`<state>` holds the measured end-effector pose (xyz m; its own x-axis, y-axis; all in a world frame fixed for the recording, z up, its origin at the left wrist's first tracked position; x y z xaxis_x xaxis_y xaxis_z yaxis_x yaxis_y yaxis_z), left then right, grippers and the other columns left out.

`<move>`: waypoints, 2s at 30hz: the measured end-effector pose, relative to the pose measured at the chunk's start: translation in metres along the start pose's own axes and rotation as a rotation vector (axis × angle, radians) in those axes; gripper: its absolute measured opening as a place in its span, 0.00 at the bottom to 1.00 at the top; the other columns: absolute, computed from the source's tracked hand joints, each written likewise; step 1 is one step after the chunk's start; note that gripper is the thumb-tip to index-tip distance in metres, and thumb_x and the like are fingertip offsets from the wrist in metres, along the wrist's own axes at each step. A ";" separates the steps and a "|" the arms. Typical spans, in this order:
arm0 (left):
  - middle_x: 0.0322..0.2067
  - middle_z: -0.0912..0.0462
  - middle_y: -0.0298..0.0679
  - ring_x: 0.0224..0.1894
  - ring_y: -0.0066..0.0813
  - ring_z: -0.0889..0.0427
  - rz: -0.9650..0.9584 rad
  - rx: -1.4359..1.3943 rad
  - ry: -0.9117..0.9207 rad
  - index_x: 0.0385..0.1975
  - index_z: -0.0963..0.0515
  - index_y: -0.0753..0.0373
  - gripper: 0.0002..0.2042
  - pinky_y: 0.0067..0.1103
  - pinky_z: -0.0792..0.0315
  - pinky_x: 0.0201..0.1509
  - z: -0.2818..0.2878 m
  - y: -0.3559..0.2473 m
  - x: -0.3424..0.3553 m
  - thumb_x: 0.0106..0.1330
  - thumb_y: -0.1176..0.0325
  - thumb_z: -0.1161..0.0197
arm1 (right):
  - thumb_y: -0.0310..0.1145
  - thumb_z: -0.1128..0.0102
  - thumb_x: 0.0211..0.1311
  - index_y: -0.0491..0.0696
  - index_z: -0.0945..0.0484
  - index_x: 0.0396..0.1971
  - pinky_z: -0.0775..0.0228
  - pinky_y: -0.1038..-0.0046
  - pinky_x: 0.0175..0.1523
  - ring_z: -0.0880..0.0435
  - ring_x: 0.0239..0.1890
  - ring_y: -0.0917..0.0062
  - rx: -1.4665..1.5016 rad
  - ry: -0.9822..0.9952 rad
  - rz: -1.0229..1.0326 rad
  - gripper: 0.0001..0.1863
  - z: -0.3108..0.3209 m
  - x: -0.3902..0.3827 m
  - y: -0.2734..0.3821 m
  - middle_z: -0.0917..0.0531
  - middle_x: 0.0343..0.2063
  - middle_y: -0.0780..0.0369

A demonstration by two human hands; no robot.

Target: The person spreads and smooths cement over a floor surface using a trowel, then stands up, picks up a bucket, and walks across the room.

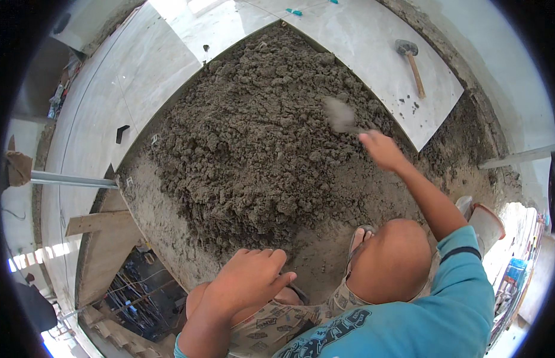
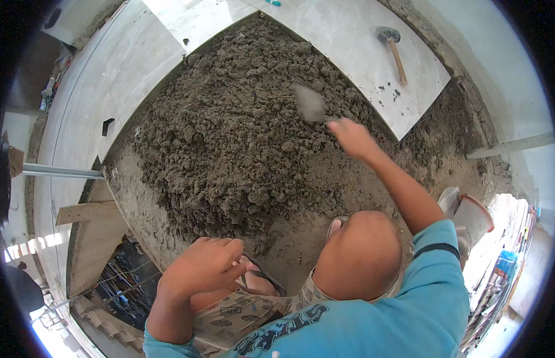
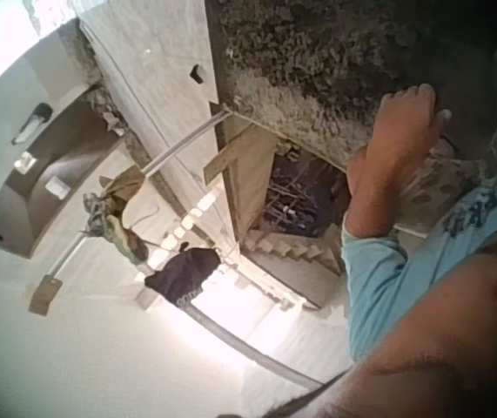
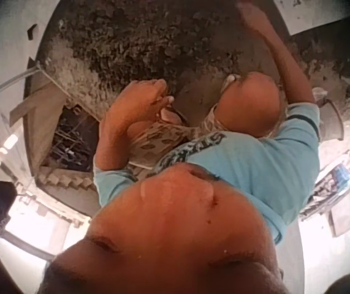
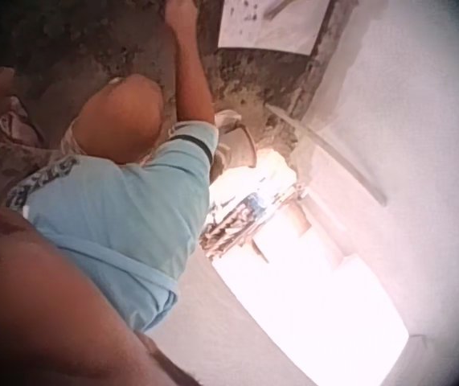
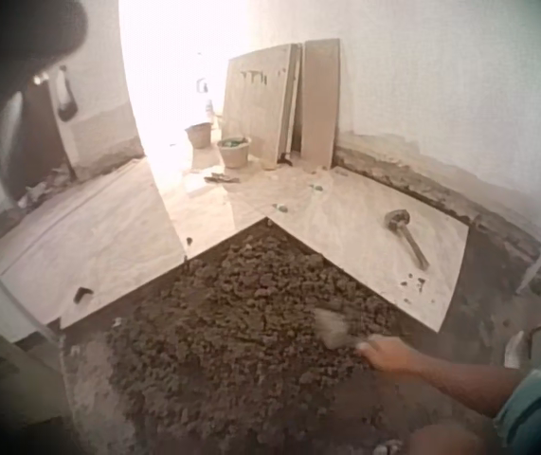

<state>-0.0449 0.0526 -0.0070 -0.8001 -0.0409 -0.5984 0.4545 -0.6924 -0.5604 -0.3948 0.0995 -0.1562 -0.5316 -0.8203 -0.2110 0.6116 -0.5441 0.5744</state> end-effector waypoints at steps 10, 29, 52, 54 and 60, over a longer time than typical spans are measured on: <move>0.26 0.22 0.46 0.32 0.49 0.22 0.001 -0.021 -0.095 0.28 0.28 0.64 0.15 0.36 0.30 0.36 0.004 -0.015 -0.002 0.65 0.56 0.40 | 0.52 0.55 0.69 0.37 0.29 0.46 0.25 0.54 0.47 0.18 0.43 0.52 -0.143 0.467 0.186 0.28 -0.165 0.032 0.153 0.18 0.39 0.47; 0.27 0.23 0.43 0.34 0.46 0.21 -0.035 0.007 -0.108 0.29 0.29 0.64 0.15 0.35 0.30 0.40 0.002 -0.013 -0.003 0.63 0.57 0.39 | 0.55 0.57 0.70 0.40 0.29 0.37 0.30 0.47 0.36 0.21 0.33 0.42 -0.254 -0.101 -0.289 0.28 -0.022 -0.058 -0.141 0.21 0.27 0.40; 0.29 0.22 0.43 0.36 0.44 0.20 -0.037 0.012 -0.153 0.31 0.29 0.64 0.15 0.33 0.31 0.43 -0.009 -0.013 -0.019 0.65 0.57 0.41 | 0.49 0.50 0.68 0.39 0.34 0.49 0.32 0.51 0.33 0.21 0.31 0.40 -0.112 -0.014 -0.161 0.26 -0.072 -0.080 -0.058 0.21 0.25 0.40; 0.29 0.22 0.43 0.36 0.43 0.20 -0.028 0.054 -0.148 0.31 0.28 0.64 0.15 0.33 0.31 0.43 -0.013 -0.012 -0.012 0.65 0.56 0.42 | 0.49 0.50 0.68 0.39 0.35 0.50 0.32 0.50 0.32 0.22 0.30 0.41 -0.125 0.025 -0.177 0.27 -0.079 -0.079 -0.053 0.21 0.23 0.41; 0.29 0.22 0.43 0.36 0.42 0.20 -0.074 0.057 -0.150 0.31 0.28 0.64 0.15 0.32 0.31 0.43 -0.013 -0.021 -0.008 0.64 0.56 0.41 | 0.49 0.50 0.68 0.41 0.36 0.46 0.33 0.49 0.34 0.22 0.31 0.41 -0.066 0.203 0.005 0.24 -0.131 -0.078 0.017 0.22 0.24 0.41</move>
<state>-0.0427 0.0767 0.0024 -0.8816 -0.0924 -0.4628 0.3729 -0.7373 -0.5633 -0.2663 0.1308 -0.2341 -0.4035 -0.8381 -0.3671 0.6543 -0.5448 0.5245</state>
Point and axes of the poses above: each hand's wrist, its own x-axis towards the middle knuckle, its own z-axis out of the back of the hand, y = z × x, the point moved 9 cm from there along x, towards the middle knuckle
